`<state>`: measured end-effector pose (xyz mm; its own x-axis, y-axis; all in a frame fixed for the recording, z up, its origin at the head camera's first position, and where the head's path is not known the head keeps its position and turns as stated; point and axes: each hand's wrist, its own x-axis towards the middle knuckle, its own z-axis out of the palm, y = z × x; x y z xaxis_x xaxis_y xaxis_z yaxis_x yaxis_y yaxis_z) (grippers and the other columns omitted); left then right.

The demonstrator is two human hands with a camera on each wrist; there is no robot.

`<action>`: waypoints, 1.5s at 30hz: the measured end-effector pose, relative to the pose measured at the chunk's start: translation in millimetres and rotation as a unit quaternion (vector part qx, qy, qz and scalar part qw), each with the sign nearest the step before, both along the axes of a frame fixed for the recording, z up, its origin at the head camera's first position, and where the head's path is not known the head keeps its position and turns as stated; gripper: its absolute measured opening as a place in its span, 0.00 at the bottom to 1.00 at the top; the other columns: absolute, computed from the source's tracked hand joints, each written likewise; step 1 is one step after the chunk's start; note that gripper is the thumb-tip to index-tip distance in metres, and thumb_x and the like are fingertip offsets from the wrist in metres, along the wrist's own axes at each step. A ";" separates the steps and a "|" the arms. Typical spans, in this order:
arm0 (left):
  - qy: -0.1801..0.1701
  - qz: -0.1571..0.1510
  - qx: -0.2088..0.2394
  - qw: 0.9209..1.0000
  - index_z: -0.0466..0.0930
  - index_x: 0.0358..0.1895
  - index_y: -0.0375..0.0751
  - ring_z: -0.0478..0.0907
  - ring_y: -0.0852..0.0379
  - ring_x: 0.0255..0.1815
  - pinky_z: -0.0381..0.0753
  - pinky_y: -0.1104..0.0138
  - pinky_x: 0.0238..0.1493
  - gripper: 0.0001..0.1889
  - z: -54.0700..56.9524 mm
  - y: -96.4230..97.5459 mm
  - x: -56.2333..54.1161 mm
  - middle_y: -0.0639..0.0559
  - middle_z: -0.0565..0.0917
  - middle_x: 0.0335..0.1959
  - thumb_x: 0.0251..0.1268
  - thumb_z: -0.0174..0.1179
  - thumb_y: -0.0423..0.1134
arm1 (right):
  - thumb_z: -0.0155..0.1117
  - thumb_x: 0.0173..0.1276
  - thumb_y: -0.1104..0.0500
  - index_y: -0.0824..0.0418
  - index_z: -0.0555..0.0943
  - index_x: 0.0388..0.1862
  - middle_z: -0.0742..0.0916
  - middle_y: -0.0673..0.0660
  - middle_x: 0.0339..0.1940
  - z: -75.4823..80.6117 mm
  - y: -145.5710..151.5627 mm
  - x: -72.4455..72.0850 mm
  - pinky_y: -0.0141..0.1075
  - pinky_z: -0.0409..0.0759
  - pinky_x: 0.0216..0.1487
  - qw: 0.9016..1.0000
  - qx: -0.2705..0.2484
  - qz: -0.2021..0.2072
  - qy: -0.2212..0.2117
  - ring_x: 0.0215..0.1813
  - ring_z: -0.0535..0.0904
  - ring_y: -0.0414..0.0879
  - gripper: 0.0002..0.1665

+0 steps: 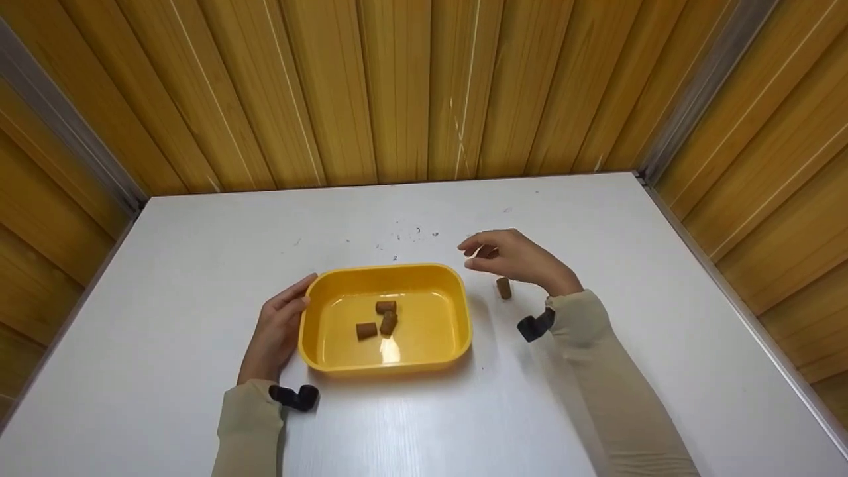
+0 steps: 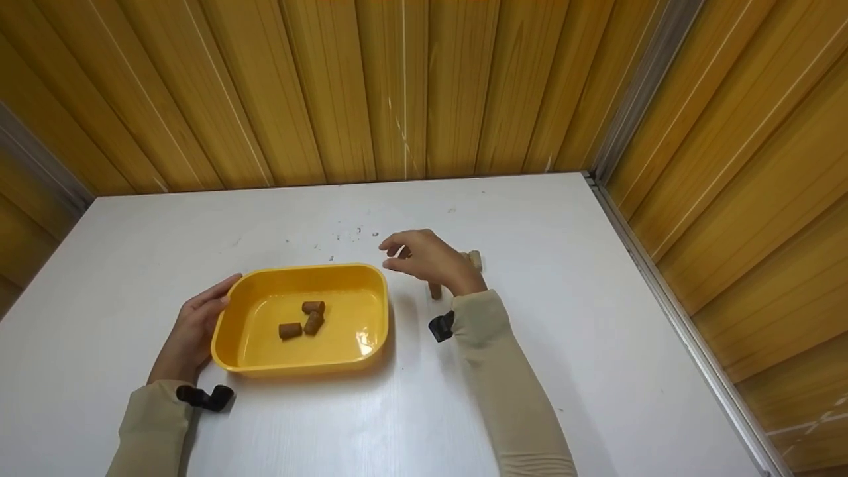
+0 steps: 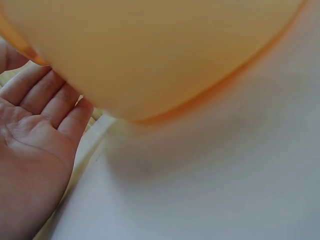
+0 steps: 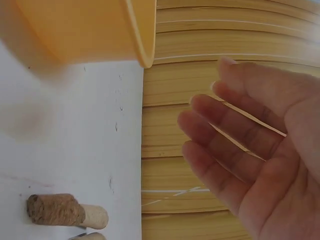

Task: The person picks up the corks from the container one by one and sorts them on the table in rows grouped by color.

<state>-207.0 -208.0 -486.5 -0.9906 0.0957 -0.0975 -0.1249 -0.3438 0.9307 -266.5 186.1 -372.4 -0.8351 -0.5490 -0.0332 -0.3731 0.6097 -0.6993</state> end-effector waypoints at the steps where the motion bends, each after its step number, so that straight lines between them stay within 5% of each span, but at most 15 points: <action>1: 0.000 -0.002 0.002 1.000 0.63 0.71 0.36 0.68 0.59 0.69 0.71 0.70 0.66 0.27 0.2 0.1 -0.2 0.48 0.66 0.72 0.69 0.54 0.33 | 0.64 0.66 0.56 0.59 0.80 0.57 0.86 0.57 0.51 2.2 -3.1 -0.7 0.43 0.82 0.53 1.000 0.002 0.009 0.001 0.49 0.82 0.50 0.20; 20: -0.001 0.008 -0.011 1.000 0.63 0.70 0.35 0.70 0.63 0.67 0.71 0.71 0.65 0.27 -1.1 -0.8 -0.8 0.51 0.71 0.69 0.69 0.53 0.32 | 0.62 0.64 0.69 0.65 0.78 0.59 0.82 0.64 0.58 6.6 -77.3 -14.6 0.41 0.82 0.57 0.986 0.052 0.146 -0.052 0.58 0.80 0.57 0.23; 45: -0.010 0.007 -0.012 1.000 0.64 0.70 0.38 0.69 0.61 0.68 0.71 0.71 0.65 0.28 -1.5 0.0 -1.6 0.50 0.67 0.71 0.68 0.56 0.34 | 0.56 0.61 0.77 0.55 0.79 0.61 0.83 0.54 0.58 -31.3 -133.0 -12.0 0.40 0.79 0.59 0.971 0.148 0.154 -0.112 0.56 0.81 0.48 0.32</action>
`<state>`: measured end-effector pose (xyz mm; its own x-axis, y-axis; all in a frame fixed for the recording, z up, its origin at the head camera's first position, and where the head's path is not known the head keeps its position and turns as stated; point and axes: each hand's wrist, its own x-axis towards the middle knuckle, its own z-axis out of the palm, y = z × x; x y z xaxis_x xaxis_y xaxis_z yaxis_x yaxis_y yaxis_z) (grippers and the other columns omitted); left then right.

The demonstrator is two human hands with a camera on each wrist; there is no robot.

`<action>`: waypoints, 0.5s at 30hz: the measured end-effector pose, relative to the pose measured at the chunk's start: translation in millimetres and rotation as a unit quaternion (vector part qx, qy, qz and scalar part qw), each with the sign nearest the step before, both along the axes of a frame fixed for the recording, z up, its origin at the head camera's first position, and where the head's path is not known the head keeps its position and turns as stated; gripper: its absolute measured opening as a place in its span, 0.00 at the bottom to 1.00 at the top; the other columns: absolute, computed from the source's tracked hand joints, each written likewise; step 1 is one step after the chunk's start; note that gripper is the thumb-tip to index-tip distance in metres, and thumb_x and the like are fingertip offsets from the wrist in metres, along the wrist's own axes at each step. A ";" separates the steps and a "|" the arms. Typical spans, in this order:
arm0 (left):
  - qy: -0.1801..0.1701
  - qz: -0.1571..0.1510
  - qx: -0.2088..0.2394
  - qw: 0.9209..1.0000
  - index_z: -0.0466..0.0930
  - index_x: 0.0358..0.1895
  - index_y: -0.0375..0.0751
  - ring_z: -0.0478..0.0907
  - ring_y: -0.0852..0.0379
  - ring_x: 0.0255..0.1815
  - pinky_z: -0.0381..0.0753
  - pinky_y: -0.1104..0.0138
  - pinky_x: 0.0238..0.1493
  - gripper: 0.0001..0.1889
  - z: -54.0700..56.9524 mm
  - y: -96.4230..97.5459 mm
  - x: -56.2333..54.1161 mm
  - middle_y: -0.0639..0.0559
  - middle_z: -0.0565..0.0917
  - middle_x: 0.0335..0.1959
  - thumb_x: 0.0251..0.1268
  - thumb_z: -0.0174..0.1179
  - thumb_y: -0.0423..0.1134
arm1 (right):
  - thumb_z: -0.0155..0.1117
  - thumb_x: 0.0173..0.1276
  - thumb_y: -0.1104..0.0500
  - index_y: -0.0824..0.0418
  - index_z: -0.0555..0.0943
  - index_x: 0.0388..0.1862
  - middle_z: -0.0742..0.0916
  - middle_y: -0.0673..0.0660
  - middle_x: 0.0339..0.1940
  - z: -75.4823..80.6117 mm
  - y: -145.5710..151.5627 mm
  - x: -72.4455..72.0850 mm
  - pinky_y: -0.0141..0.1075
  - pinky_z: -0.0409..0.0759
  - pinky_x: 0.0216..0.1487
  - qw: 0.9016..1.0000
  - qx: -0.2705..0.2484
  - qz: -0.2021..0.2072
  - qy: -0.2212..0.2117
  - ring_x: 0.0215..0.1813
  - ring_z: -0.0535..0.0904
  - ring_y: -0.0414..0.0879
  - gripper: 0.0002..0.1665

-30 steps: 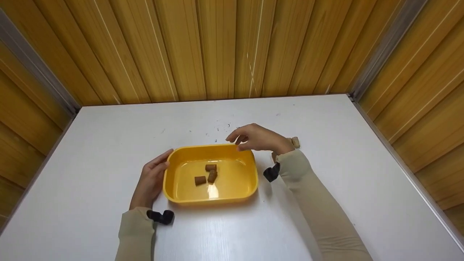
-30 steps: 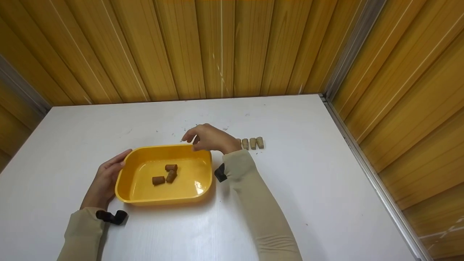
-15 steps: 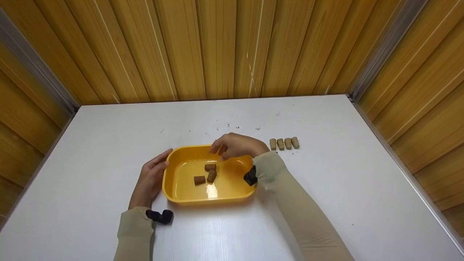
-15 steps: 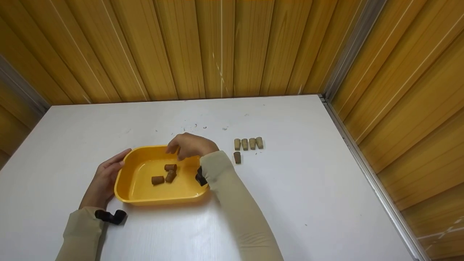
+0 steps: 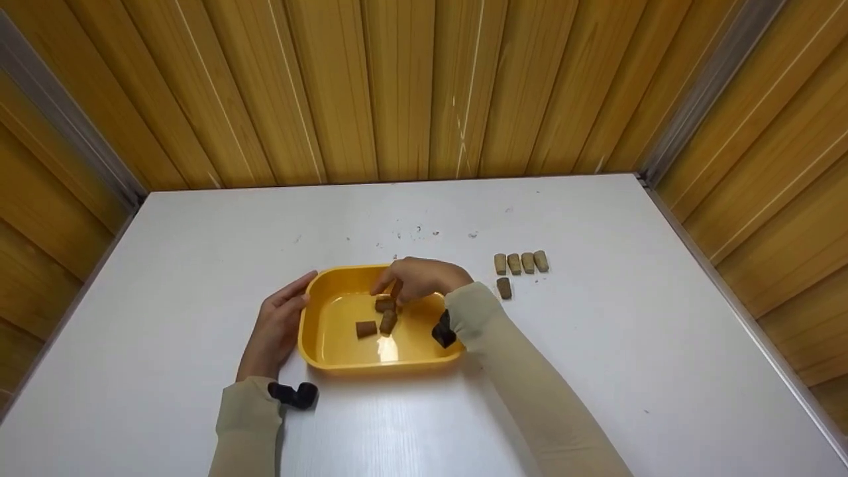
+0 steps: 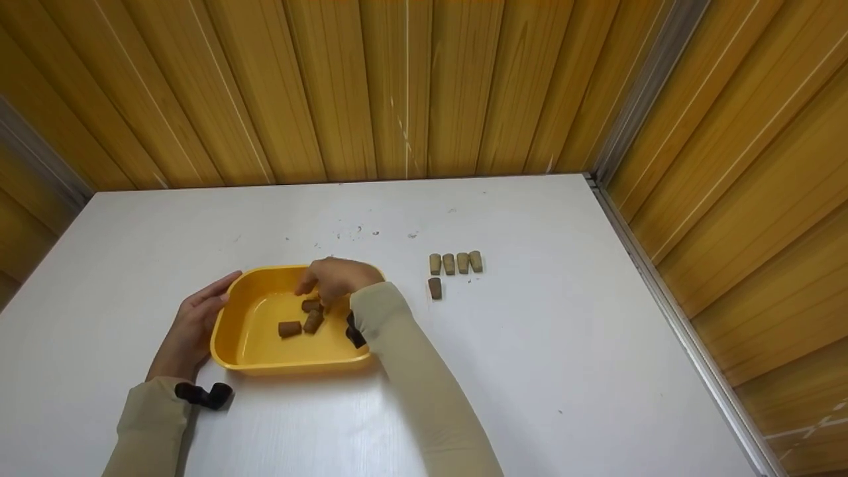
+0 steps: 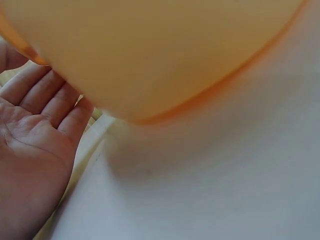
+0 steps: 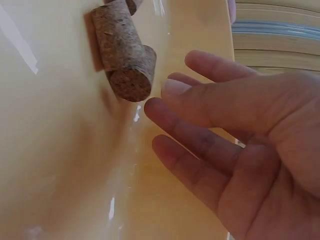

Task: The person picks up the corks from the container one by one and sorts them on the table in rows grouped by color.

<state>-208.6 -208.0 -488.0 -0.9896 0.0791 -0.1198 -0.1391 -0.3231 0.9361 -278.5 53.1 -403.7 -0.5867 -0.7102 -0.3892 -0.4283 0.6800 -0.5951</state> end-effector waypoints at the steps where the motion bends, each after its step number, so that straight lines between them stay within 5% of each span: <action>1: 0.000 0.000 0.000 1.000 0.64 0.70 0.38 0.68 0.60 0.69 0.72 0.71 0.65 0.28 0.0 0.4 0.3 0.50 0.67 0.72 0.67 0.56 0.34 | 0.56 0.60 0.77 0.54 0.79 0.61 0.83 0.54 0.58 -1.1 -0.9 0.2 0.39 0.79 0.60 1.000 0.005 0.000 -0.002 0.56 0.81 0.48 0.32; 10: 0.006 0.002 0.004 1.000 0.64 0.70 0.36 0.68 0.61 0.68 0.71 0.71 0.65 0.26 -0.7 1.1 1.3 0.47 0.66 0.72 0.69 0.51 0.31 | 0.59 0.57 0.77 0.49 0.81 0.58 0.83 0.50 0.58 -5.2 -5.7 1.1 0.39 0.79 0.59 0.997 0.043 0.037 0.047 0.57 0.79 0.47 0.34; 15: 0.010 0.002 -0.013 1.000 0.65 0.70 0.37 0.65 0.61 0.71 0.71 0.72 0.65 0.25 0.6 0.6 1.0 0.48 0.66 0.73 0.70 0.50 0.32 | 0.57 0.55 0.78 0.50 0.82 0.56 0.84 0.51 0.57 -7.3 -4.4 2.0 0.39 0.77 0.60 0.998 0.038 0.023 0.037 0.54 0.78 0.46 0.35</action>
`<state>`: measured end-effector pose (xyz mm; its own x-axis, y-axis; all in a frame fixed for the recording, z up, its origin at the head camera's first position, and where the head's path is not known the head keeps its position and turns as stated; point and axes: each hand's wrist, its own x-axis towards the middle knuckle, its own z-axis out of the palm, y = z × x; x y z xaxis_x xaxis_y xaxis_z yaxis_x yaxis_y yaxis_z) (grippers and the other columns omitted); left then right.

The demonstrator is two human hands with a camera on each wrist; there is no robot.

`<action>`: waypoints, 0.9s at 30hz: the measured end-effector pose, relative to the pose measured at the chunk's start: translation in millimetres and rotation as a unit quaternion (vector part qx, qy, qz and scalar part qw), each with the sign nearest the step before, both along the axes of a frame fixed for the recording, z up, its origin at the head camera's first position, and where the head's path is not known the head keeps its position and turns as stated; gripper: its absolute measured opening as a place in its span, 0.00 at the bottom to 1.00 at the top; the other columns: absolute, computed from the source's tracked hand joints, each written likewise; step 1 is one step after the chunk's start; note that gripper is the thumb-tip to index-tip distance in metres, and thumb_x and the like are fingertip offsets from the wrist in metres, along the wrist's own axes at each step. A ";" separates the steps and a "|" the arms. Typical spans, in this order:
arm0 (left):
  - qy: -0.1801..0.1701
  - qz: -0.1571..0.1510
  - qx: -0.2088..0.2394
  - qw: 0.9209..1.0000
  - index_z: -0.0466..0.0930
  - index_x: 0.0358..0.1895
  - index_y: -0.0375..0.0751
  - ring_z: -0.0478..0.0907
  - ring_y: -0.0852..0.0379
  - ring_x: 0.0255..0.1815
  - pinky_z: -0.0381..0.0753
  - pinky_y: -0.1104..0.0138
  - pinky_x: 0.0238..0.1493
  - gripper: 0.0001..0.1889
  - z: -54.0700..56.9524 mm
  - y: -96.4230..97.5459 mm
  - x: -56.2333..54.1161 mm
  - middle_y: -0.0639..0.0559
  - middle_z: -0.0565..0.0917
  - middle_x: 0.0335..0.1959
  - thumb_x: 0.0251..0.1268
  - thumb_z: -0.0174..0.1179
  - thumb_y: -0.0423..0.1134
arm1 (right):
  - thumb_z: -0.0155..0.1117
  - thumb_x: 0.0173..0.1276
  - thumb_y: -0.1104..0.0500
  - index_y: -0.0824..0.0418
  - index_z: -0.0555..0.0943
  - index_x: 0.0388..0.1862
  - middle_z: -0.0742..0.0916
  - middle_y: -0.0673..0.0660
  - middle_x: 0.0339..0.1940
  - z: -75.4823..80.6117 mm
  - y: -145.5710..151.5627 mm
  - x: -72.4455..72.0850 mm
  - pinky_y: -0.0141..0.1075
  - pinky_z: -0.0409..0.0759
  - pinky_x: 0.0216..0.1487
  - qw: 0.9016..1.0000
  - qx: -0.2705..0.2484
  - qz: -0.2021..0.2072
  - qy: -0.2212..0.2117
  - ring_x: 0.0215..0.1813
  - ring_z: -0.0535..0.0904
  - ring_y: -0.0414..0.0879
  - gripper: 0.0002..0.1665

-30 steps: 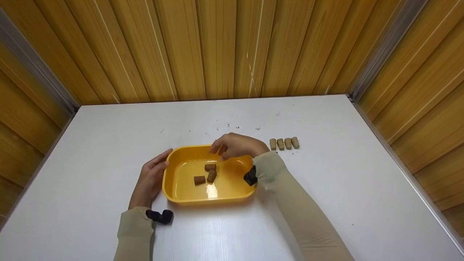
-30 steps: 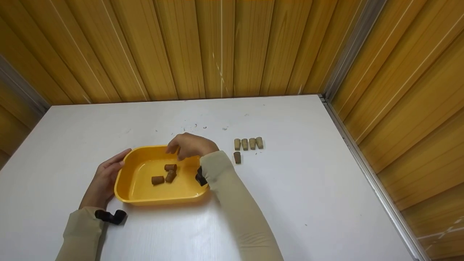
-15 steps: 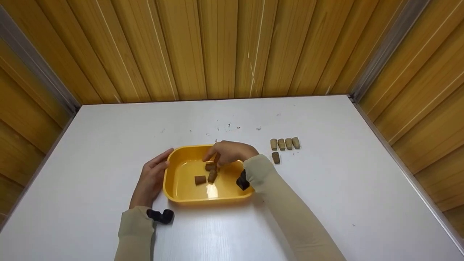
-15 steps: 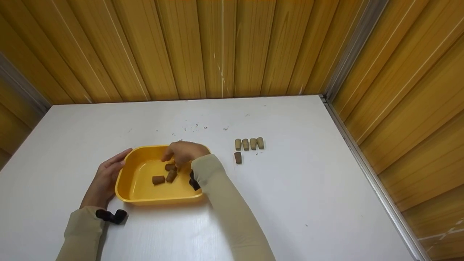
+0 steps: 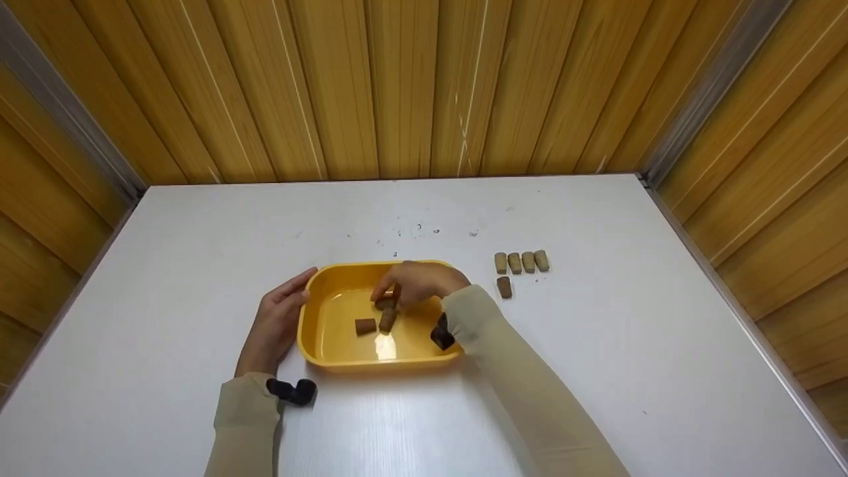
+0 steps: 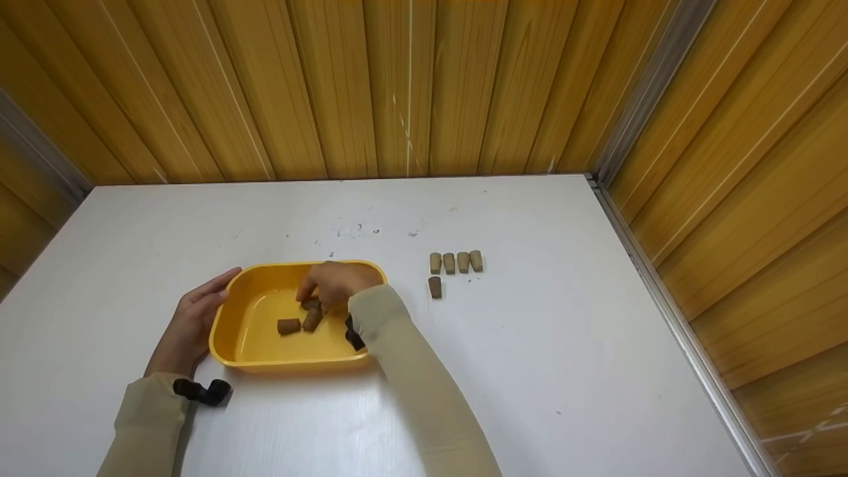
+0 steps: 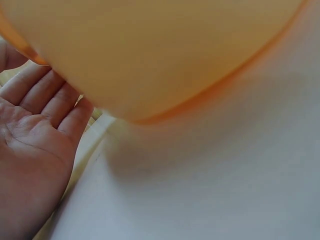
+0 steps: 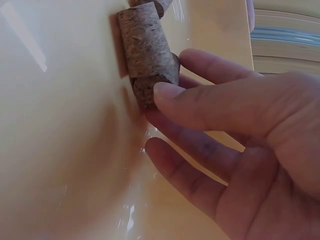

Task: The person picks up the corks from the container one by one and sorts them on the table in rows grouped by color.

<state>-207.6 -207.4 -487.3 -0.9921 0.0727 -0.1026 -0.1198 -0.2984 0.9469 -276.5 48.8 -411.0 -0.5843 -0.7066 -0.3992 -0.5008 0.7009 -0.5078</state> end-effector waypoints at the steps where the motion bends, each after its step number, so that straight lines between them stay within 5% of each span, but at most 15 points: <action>1: 0.002 -0.003 -0.004 1.000 0.64 0.70 0.37 0.64 0.60 0.72 0.71 0.72 0.65 0.26 0.6 -0.3 0.4 0.48 0.65 0.73 0.70 0.50 0.32 | 0.58 0.55 0.78 0.49 0.82 0.56 0.84 0.51 0.56 -0.5 0.1 0.3 0.39 0.77 0.60 1.000 -0.001 -0.003 -0.001 0.54 0.78 0.45 0.35; 14: 0.000 -0.004 0.000 1.000 0.64 0.70 0.37 0.65 0.58 0.71 0.71 0.71 0.65 0.27 -0.9 -0.4 3.4 0.48 0.66 0.72 0.69 0.54 0.34 | 0.63 0.62 0.69 0.57 0.83 0.53 0.84 0.53 0.55 -9.1 3.4 0.2 0.41 0.78 0.60 0.999 -0.041 0.032 0.010 0.57 0.79 0.49 0.20; 27: -0.002 0.006 0.016 1.000 0.65 0.70 0.37 0.70 0.61 0.67 0.72 0.71 0.65 0.26 -0.3 1.0 -1.2 0.47 0.68 0.71 0.68 0.53 0.31 | 0.65 0.63 0.65 0.59 0.81 0.56 0.85 0.54 0.54 -5.2 13.9 -1.2 0.41 0.78 0.61 0.998 -0.053 0.001 -0.015 0.56 0.80 0.50 0.21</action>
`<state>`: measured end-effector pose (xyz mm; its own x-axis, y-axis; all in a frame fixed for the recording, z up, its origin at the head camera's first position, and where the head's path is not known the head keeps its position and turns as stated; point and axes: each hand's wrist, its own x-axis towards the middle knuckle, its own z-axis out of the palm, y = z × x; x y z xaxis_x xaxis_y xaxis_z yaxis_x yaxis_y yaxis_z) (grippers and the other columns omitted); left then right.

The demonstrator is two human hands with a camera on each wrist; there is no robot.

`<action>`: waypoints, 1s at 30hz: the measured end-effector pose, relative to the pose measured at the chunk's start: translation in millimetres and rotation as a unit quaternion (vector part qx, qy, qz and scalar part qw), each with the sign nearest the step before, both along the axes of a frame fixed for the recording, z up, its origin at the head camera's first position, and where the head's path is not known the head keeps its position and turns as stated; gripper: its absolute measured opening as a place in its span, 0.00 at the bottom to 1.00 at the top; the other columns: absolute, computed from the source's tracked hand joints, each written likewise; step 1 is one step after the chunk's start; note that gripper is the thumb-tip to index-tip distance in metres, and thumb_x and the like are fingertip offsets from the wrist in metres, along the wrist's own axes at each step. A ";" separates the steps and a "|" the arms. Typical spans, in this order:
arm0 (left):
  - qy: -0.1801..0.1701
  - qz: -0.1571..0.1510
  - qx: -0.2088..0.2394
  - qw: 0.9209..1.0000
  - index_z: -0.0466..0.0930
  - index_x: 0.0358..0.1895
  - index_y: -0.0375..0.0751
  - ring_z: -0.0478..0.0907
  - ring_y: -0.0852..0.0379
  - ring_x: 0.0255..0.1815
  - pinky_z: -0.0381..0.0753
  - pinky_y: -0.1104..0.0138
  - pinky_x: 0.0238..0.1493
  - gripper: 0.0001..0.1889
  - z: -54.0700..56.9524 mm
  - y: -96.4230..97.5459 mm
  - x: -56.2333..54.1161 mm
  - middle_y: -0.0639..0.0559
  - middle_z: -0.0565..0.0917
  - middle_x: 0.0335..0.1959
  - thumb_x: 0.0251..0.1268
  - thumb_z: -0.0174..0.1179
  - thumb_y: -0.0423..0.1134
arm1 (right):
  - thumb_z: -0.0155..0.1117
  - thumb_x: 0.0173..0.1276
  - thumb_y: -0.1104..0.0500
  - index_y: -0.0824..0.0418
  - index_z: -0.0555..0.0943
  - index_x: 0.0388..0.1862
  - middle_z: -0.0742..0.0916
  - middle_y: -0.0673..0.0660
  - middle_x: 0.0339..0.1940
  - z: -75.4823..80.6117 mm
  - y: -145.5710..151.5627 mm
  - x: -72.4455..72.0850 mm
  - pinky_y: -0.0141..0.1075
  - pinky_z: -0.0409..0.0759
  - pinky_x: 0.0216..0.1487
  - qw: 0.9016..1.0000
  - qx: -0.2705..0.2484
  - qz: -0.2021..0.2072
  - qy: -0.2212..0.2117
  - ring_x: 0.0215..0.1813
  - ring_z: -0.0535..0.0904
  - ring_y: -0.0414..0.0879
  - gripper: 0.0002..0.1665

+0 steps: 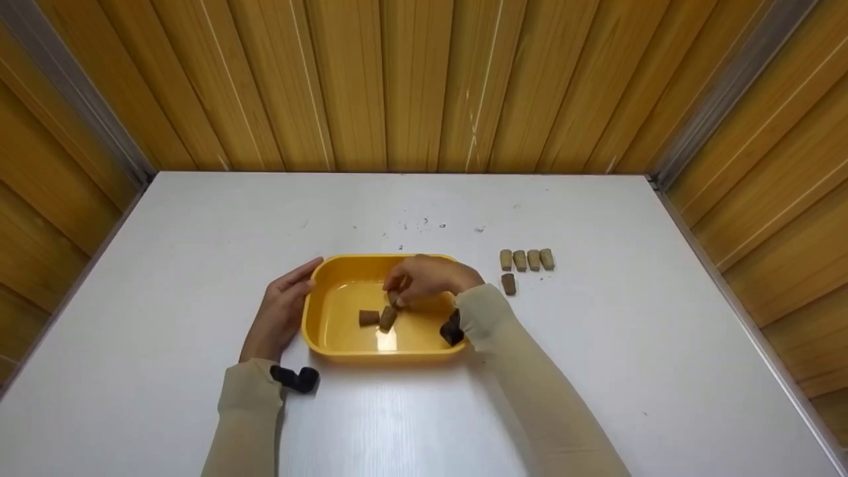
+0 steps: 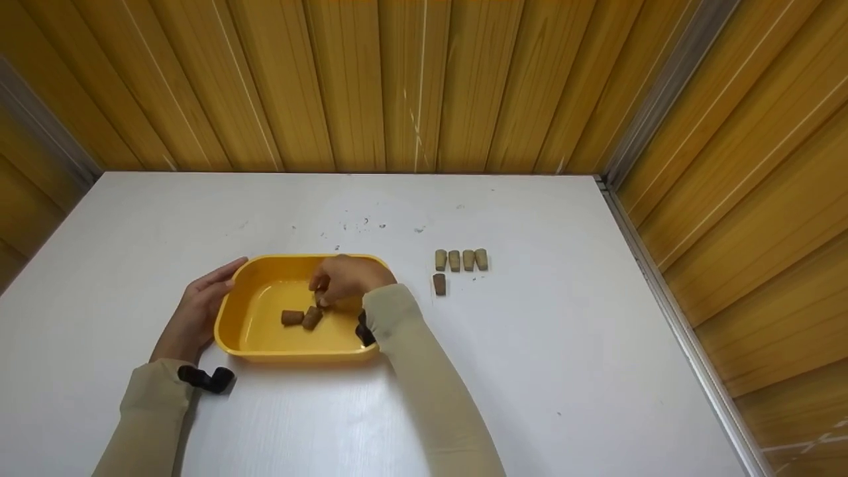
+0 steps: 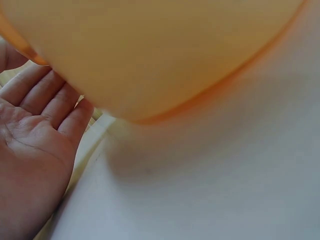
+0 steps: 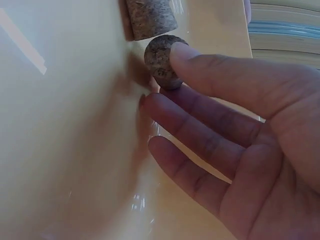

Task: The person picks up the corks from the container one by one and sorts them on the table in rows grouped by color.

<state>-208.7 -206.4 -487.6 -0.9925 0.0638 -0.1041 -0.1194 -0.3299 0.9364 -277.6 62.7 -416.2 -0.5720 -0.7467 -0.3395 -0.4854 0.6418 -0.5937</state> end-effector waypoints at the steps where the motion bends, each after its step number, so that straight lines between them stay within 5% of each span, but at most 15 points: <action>1: 0.000 0.001 0.000 1.000 0.65 0.70 0.37 0.69 0.61 0.68 0.72 0.71 0.65 0.26 0.7 -0.4 -0.1 0.47 0.67 0.71 0.68 0.53 0.31 | 0.65 0.63 0.65 0.59 0.81 0.56 0.85 0.55 0.53 0.4 0.0 -0.3 0.41 0.78 0.61 1.000 -0.002 -0.002 -0.002 0.56 0.81 0.50 0.20; 21: -0.005 -0.004 -0.005 1.000 0.66 0.69 0.37 0.64 0.56 0.72 0.71 0.71 0.65 0.25 2.6 2.3 -1.5 0.47 0.67 0.72 0.69 0.51 0.31 | 0.66 0.65 0.57 0.58 0.85 0.49 0.87 0.52 0.49 9.7 9.3 -1.6 0.37 0.81 0.54 1.000 -0.026 0.016 0.002 0.49 0.83 0.47 0.15; 30: -0.004 0.000 0.000 1.000 0.67 0.69 0.37 0.62 0.55 0.73 0.71 0.71 0.65 0.25 1.4 0.4 1.1 0.48 0.66 0.72 0.68 0.50 0.29 | 0.67 0.60 0.68 0.64 0.82 0.52 0.87 0.57 0.49 22.7 16.2 -0.9 0.36 0.83 0.53 0.996 -0.062 0.014 -0.066 0.52 0.84 0.51 0.19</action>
